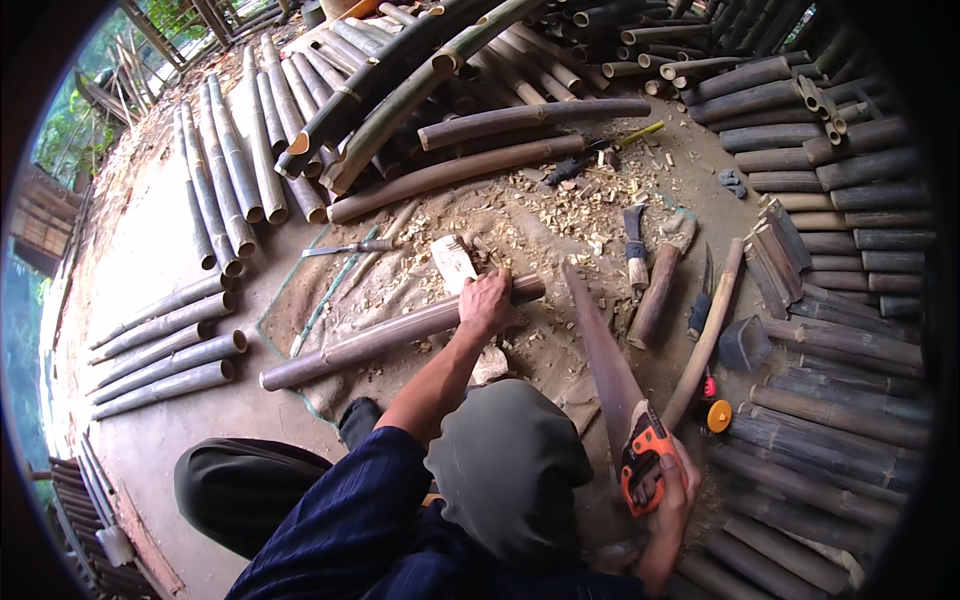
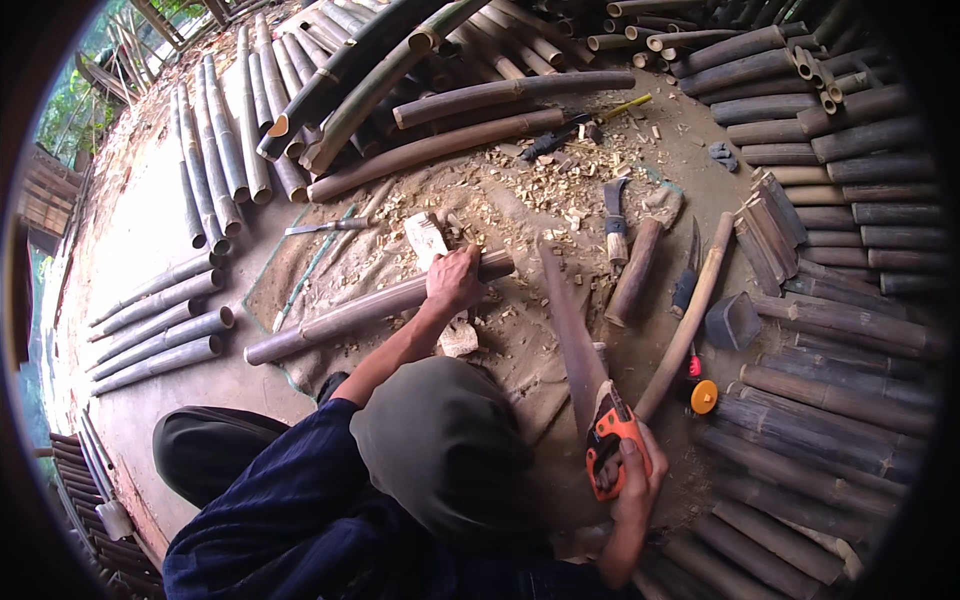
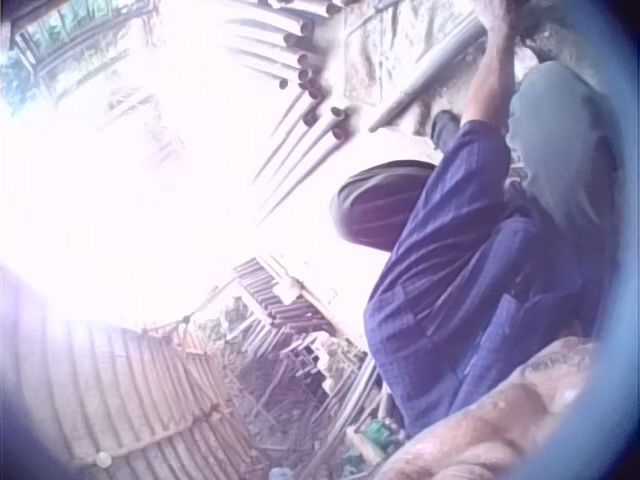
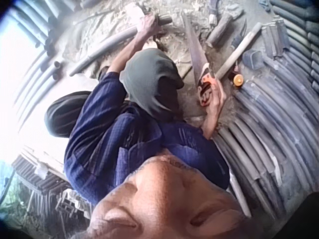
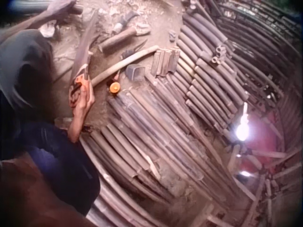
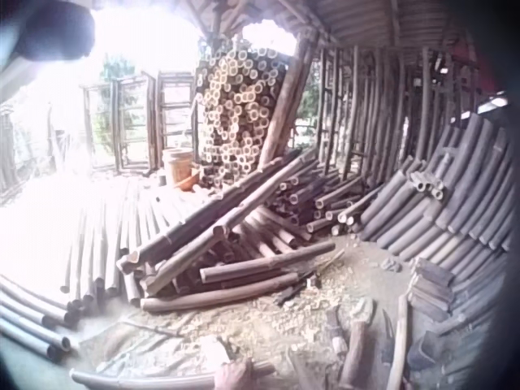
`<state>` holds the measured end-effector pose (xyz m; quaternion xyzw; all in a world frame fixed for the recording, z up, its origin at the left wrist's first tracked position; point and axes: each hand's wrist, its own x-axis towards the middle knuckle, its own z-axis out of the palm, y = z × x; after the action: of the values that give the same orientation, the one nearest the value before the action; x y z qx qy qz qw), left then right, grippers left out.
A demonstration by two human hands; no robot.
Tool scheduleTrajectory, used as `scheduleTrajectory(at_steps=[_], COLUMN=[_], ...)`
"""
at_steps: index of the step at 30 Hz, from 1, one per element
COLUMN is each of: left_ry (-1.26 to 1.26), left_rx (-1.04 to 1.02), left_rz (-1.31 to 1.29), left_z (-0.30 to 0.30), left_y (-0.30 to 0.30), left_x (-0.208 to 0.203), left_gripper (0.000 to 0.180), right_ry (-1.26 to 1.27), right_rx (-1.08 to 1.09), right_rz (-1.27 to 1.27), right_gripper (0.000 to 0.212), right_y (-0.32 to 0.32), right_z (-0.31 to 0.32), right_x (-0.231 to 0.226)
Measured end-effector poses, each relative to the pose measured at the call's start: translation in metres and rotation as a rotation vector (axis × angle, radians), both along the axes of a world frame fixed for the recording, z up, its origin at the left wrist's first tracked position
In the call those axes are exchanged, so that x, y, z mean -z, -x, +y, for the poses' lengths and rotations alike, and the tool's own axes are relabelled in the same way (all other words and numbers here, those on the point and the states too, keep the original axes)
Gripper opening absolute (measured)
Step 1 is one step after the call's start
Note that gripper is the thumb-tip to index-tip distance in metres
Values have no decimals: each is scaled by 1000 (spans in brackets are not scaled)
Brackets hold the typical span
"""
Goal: The person sits on the ground and uses a saw to cut a long bamboo pole in half lengthwise. They then use a wooden mallet and a metal chisel to split the bamboo further and remove the inner pith. Finally, they use a knife to scrape and clean the split edges of the bamboo.
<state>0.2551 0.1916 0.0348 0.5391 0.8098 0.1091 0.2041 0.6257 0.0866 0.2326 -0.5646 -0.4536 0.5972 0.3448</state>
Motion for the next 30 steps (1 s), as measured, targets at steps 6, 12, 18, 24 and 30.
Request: scheduleTrajectory(at_steps=[6, 12, 18, 24, 30], left_ry=[29, -57, -34, -67, -1], left_rx=[29, 88, -8, -20, -12], left_rz=[-7, -102, -168, -127, -196], left_z=[0, -2, 4, 3, 10], left_y=[10, 13, 15, 14, 14], left_x=[-1, 1, 6, 7, 4], left_gripper=[40, 62, 77, 77, 77], right_ry=[-186, -194, -245, -244, -550], right_rx=[-42, -112, -197, -261, -312], right_rz=[66, -118, -229, -239, -260], right_gripper=[58, 60, 56, 53, 44], right_y=[46, 53, 54, 63, 114], right_z=[-6, -10, -13, -18, 37], right_x=[6, 33, 30, 2, 79])
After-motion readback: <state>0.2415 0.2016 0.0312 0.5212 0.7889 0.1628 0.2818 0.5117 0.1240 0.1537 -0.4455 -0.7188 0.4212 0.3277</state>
